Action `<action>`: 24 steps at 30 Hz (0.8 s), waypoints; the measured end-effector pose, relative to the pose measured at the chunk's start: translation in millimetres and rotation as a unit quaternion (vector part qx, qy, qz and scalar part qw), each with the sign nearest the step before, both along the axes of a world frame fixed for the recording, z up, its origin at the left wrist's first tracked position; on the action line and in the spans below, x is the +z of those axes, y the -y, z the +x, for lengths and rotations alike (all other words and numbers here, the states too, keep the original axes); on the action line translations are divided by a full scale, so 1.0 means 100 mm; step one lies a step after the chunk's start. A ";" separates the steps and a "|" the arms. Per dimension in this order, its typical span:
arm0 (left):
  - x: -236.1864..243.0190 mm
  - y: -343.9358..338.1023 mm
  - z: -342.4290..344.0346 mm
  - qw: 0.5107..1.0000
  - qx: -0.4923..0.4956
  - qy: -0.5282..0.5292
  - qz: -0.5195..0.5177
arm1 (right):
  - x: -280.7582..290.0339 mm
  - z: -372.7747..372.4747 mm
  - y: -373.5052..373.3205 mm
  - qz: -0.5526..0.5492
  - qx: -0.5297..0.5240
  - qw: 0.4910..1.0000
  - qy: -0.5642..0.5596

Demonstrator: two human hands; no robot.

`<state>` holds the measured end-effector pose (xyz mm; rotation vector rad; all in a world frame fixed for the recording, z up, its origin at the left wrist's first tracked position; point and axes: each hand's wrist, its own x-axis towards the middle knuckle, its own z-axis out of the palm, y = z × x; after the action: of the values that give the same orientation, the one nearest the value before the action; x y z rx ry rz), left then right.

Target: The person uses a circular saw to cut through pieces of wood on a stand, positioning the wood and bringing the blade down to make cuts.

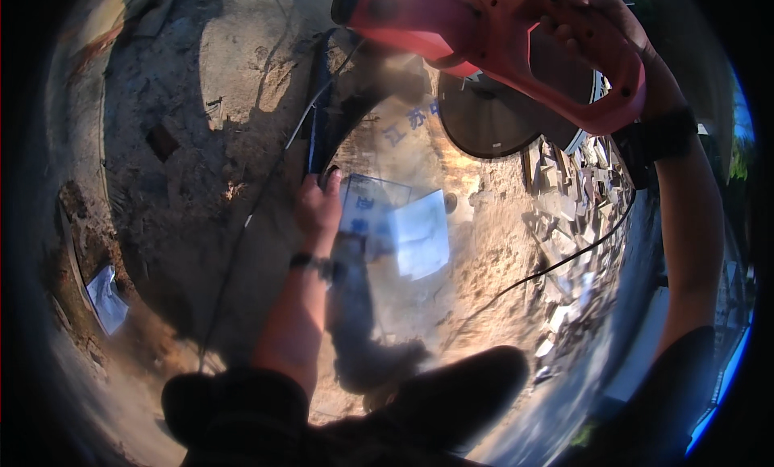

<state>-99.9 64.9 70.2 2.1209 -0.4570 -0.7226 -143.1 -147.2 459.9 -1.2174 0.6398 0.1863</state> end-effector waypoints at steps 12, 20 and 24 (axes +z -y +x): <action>-0.03 0.00 -0.04 0.996 0.021 0.084 -0.017 | -0.16 -0.50 0.10 -0.101 -0.122 0.987 -0.029; -0.01 0.04 -0.09 0.996 0.010 0.085 -0.012 | -0.58 -0.82 -0.32 -0.383 -0.117 0.914 0.072; -0.04 0.03 -0.07 0.995 0.015 0.095 -0.019 | -0.46 -0.69 -0.33 -0.271 -0.204 0.940 -0.028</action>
<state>-107.1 62.3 65.9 2.1645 -0.5357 -0.4936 -212.3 -113.7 413.8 -1.5725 1.0199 -0.3288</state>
